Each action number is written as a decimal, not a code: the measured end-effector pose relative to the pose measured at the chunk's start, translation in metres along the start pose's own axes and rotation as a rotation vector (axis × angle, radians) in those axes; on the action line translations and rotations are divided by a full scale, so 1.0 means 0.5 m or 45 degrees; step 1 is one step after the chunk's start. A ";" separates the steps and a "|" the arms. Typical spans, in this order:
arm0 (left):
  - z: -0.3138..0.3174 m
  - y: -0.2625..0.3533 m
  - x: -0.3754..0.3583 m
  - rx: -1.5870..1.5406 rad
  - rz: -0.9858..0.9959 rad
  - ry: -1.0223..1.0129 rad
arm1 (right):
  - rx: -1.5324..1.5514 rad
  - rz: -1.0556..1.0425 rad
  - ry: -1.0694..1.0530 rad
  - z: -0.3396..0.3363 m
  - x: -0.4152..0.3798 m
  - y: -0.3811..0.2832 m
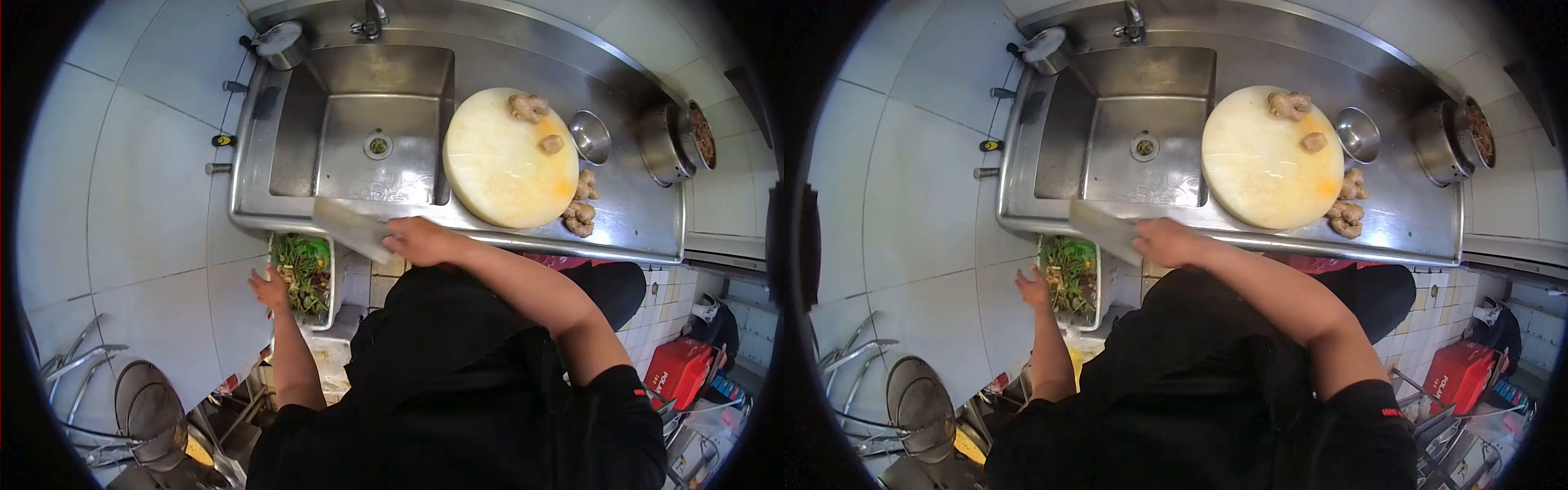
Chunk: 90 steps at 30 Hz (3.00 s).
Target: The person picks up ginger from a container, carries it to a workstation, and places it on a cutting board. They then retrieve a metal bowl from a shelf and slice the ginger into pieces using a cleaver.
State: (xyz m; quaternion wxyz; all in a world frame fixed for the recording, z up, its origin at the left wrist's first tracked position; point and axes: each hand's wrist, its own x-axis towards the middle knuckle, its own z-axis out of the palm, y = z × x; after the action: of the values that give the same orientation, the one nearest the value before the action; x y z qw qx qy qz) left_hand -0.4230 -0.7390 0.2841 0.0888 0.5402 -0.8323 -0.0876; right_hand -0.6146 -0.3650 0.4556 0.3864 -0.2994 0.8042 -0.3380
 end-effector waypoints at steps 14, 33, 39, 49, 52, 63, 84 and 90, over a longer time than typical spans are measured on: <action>-0.063 0.713 -0.115 -1.164 1.116 -0.382 | 1.106 0.567 1.489 -0.115 -0.477 0.297; 0.074 1.234 -0.432 -0.364 1.834 -1.073 | 0.418 0.889 1.374 0.001 -0.520 0.283; 0.047 1.120 -0.336 -0.311 1.534 -1.850 | 0.415 0.863 1.328 0.014 -0.532 0.223; 0.008 0.890 -0.401 -0.686 1.558 -1.761 | 0.193 0.767 1.271 0.031 -0.466 0.143; -0.015 0.887 -0.403 -0.695 1.947 -1.307 | 0.077 0.751 1.258 0.040 -0.454 0.139; -0.034 0.870 -0.427 -0.717 1.734 -1.492 | -0.034 0.837 1.203 0.039 -0.421 0.123; -0.025 0.822 -0.473 -0.775 1.786 -1.280 | 0.057 0.725 1.358 -0.087 -0.253 0.178; -0.018 0.816 -0.474 -0.855 1.744 -1.272 | 0.005 0.712 1.370 -0.098 -0.237 0.190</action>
State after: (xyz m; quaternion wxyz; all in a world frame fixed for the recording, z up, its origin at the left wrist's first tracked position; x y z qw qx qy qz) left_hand -0.6863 -0.3590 0.3789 -0.0969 -0.2271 -0.8434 -0.4772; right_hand -0.6139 -0.2053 0.4545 0.0003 0.1370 0.9343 -0.3292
